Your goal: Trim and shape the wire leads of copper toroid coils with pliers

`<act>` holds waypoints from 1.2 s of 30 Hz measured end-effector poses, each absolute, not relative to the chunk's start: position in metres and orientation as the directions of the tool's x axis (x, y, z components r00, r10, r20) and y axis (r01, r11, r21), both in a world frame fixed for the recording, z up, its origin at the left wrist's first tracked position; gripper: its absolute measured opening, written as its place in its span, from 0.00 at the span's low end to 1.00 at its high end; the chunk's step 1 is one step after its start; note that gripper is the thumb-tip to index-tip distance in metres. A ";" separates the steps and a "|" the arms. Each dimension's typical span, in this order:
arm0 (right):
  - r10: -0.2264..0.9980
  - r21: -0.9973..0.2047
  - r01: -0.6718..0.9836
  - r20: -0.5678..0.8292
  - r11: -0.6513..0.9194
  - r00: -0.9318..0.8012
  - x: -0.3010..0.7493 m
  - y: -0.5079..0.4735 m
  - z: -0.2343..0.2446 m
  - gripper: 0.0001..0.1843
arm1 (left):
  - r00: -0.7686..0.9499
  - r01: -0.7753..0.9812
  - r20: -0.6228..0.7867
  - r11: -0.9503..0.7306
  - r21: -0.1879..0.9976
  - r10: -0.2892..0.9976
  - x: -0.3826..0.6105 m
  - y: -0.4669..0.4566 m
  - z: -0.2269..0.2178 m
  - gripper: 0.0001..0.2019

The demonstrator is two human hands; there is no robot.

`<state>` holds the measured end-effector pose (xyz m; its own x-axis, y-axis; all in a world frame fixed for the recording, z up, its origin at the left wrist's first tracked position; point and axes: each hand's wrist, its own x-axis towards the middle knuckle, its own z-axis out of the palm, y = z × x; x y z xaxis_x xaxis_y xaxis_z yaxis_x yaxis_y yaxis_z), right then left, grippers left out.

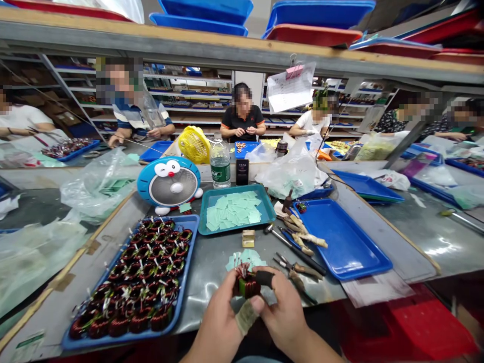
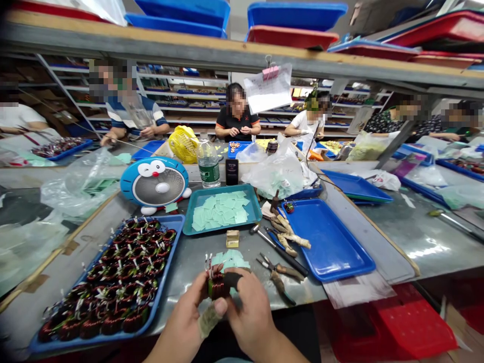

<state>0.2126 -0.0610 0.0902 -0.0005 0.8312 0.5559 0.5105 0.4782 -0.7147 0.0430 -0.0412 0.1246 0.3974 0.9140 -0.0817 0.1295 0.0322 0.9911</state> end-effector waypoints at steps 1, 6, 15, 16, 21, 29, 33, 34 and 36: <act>0.803 -0.668 0.533 0.594 0.519 -0.037 0.212 -0.061 0.091 0.17 | 0.408 0.087 -0.087 0.056 0.995 0.909 0.045 -0.041 0.125 0.30; 0.864 -0.729 0.518 0.502 0.448 -0.040 0.215 -0.063 0.094 0.26 | 0.442 -0.128 -0.111 0.185 0.974 0.890 0.045 -0.035 0.120 0.30; 0.961 -0.398 0.915 0.221 -0.067 0.166 0.348 -0.014 0.072 0.17 | 0.372 -0.375 -0.324 0.461 0.804 0.870 0.016 -0.024 0.115 0.27; 0.963 -0.353 0.930 0.201 -0.098 0.178 0.360 0.000 0.072 0.16 | 0.390 -0.403 -0.345 0.495 0.770 0.854 0.015 -0.023 0.117 0.26; 0.979 -0.176 0.965 0.030 -0.192 0.200 0.383 0.053 0.070 0.13 | 0.402 -0.496 -0.335 0.510 0.703 0.852 0.016 -0.024 0.118 0.23; 0.973 -0.285 0.938 0.053 -0.199 0.223 0.398 0.048 0.095 0.12 | 0.510 -0.652 -0.250 0.559 0.513 0.823 0.017 -0.022 0.112 0.26; 0.957 -0.563 0.805 0.086 -0.184 0.279 0.389 -0.017 0.115 0.27 | 0.487 -0.686 -0.243 0.540 0.488 0.839 0.012 -0.021 0.108 0.27; 0.960 -0.799 0.578 0.006 -0.163 0.279 0.377 -0.040 0.113 0.28 | 0.479 -0.687 -0.247 0.535 0.491 0.842 0.011 -0.021 0.106 0.26; 0.948 -0.954 0.109 -0.256 -0.280 0.190 0.343 -0.085 0.104 0.35 | 0.471 -0.684 -0.252 0.530 0.501 0.846 0.011 -0.020 0.105 0.26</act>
<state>0.3434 -0.0846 0.1039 0.1895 0.9478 -0.2564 0.1086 -0.2798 -0.9539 0.0107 -0.0197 0.1048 0.4707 0.8456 -0.2519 -0.6840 0.5300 0.5012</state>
